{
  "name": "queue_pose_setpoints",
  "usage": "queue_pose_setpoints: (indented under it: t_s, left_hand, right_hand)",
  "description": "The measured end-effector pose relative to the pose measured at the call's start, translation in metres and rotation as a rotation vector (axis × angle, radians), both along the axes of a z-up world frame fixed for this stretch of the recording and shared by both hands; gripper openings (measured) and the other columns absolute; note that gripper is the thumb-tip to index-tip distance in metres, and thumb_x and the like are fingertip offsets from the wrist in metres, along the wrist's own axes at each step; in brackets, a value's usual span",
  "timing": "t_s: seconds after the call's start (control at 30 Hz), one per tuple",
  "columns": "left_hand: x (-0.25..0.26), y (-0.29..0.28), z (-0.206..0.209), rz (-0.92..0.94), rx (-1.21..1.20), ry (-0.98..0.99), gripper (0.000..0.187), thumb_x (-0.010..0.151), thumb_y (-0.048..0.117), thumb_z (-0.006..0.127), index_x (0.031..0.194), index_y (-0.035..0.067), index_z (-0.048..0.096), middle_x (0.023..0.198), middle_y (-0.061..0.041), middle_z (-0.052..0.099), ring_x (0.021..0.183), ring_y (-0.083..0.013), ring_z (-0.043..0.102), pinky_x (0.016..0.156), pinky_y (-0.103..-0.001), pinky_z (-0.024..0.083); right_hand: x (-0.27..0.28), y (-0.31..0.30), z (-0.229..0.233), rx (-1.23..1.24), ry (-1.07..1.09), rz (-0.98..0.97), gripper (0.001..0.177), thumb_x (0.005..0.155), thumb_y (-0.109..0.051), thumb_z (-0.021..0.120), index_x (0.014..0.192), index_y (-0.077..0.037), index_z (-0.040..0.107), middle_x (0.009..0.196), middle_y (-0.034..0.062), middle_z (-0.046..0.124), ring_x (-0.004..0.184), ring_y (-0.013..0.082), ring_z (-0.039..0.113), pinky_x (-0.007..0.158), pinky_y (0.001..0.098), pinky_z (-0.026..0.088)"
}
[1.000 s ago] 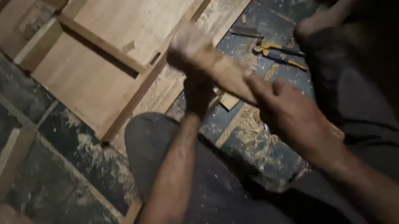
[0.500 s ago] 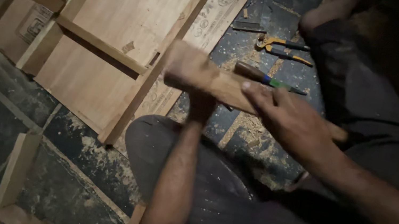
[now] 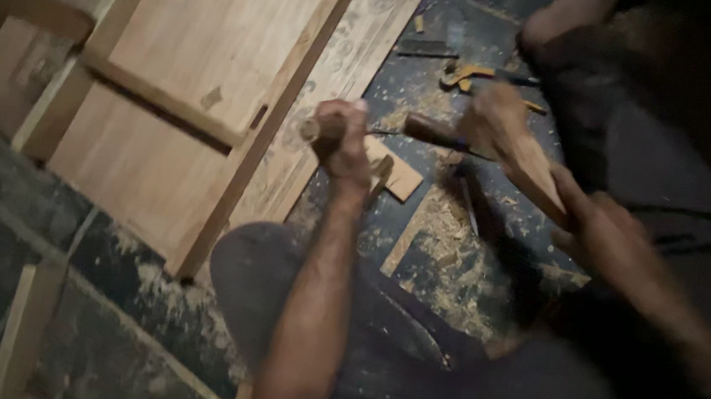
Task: The person sits on the floor and uses a chisel and a wooden mallet to carve a small piece of wood. They repeatedly strike the chisel to remove wood shavings and occasionally use a knife to refine the edges.
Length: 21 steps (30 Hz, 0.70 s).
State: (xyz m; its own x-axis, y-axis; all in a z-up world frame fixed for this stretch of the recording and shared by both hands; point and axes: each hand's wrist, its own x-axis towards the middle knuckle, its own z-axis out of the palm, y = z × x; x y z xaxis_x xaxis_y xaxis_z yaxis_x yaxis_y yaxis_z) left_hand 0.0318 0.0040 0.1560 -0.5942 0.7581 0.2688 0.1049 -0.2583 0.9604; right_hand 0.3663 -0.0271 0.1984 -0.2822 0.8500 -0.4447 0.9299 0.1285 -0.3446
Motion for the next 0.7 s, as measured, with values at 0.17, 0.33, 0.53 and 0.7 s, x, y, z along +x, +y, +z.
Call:
queue_pose_setpoints:
  t_s: [0.17, 0.33, 0.53, 0.7]
  left_hand:
    - [0.000, -0.010, 0.018, -0.246, -0.301, -0.076, 0.022, 0.094, 0.023, 0.072, 0.084, 0.012, 0.057, 0.079, -0.003, 0.060, 0.070, -0.0147, 0.056, 0.062, -0.035, 0.049]
    - [0.031, -0.014, 0.009, -0.832, -0.198, -0.658, 0.024, 0.105, 0.026, 0.076, 0.102, 0.014, 0.056, 0.091, -0.006, 0.060, 0.085, -0.0209, 0.060, 0.087, -0.046, 0.055]
    - [-0.023, -0.012, -0.013, -0.355, -0.414, 0.839, 0.057, 0.104, 0.036, 0.067, 0.141, -0.005, 0.055, 0.128, -0.031, 0.064, 0.114, -0.0486, 0.062, 0.094, -0.055, 0.050]
    - [-0.024, -0.024, -0.046, -0.476, -1.102, 1.089, 0.030, 0.086, 0.033, 0.070, 0.108, 0.014, 0.077, 0.102, -0.020, 0.074, 0.094, -0.0418, 0.071, 0.083, -0.056, 0.055]
  right_hand:
    - [0.026, 0.012, -0.007, -0.041, -0.370, 0.109, 0.070, 0.101, -0.032, 0.064, 0.164, -0.027, 0.033, 0.133, 0.0210, 0.063, 0.111, 0.0372, 0.069, 0.088, 0.0470, 0.060]
    - [-0.049, 0.011, -0.038, 0.348, 0.696, 0.357, 0.098, 0.077, -0.059, 0.074, 0.148, -0.001, 0.039, 0.135, 0.0271, 0.058, 0.119, 0.0438, 0.063, 0.100, 0.0499, 0.049]
    - [-0.134, -0.033, -0.134, -0.388, 0.995, -0.404, 0.029, 0.106, -0.029, 0.057, 0.114, -0.002, 0.065, 0.080, 0.0089, 0.066, 0.065, 0.0159, 0.061, 0.058, 0.0329, 0.051]
    - [-0.116, -0.032, -0.176, -0.305, 0.730, -0.377, 0.015, 0.100, -0.017, 0.055, 0.101, -0.004, 0.062, 0.077, 0.0117, 0.069, 0.068, 0.0235, 0.066, 0.063, 0.0404, 0.054]
